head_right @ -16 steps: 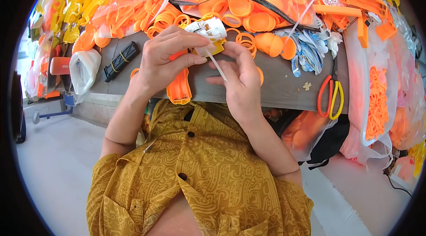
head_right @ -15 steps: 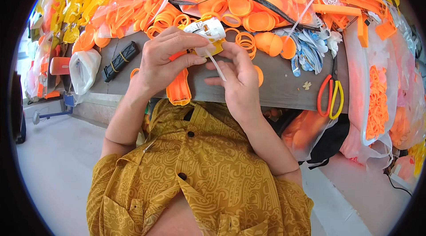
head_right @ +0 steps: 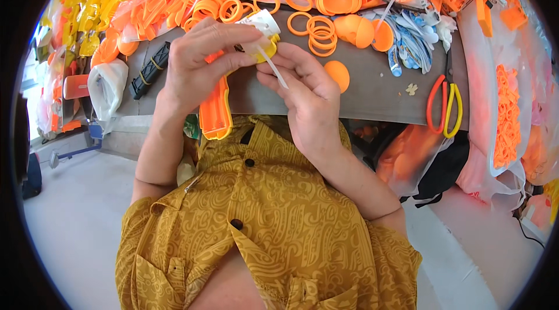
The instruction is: Assembling a yellow toy gun by connecting plastic housing components and internal mechanisms.
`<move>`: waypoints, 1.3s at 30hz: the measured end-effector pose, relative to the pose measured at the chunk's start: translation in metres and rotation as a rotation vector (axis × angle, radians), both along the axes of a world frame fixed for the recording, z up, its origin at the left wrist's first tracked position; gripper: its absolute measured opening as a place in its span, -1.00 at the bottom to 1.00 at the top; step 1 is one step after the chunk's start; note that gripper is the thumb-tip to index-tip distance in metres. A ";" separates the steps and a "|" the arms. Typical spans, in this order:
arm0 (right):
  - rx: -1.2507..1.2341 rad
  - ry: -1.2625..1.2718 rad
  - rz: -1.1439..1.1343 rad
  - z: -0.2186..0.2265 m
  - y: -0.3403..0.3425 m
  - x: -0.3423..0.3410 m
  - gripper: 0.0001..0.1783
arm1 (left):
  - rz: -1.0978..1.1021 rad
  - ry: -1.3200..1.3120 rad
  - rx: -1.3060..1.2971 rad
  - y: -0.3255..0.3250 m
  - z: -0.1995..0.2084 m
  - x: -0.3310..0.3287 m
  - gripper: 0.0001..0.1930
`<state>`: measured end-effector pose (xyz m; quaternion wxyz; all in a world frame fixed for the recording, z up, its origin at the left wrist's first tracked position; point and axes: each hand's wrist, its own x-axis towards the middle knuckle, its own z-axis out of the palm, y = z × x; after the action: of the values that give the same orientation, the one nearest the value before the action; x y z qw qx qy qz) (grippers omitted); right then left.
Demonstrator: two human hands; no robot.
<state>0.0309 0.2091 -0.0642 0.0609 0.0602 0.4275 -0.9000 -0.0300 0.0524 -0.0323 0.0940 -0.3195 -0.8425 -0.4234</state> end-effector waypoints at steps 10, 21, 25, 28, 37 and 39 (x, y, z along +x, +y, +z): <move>-0.155 0.022 0.055 -0.003 -0.003 0.004 -0.62 | 0.033 -0.293 0.220 -0.004 -0.007 -0.001 -0.77; -0.126 0.112 0.075 -0.011 -0.010 0.004 -0.57 | 0.044 -0.398 0.281 -0.006 -0.003 0.004 -0.85; -0.123 0.166 0.088 -0.013 -0.012 0.004 -0.54 | 0.030 -0.314 0.273 -0.008 -0.008 0.002 -0.86; -0.111 0.212 0.085 -0.014 -0.014 0.001 -0.53 | 0.015 -0.267 0.181 -0.010 -0.006 0.001 -0.83; 0.069 0.075 0.162 0.010 -0.006 -0.005 -0.53 | 0.009 0.224 -0.095 -0.006 -0.004 0.006 -0.78; 0.204 0.024 0.142 0.012 -0.002 -0.005 -0.52 | 0.054 0.402 -0.105 -0.007 -0.009 0.007 -0.83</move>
<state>0.0261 0.2067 -0.0526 0.1131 0.0248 0.5209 -0.8457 -0.0233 0.0453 -0.0417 0.2549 -0.3790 -0.8360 -0.3042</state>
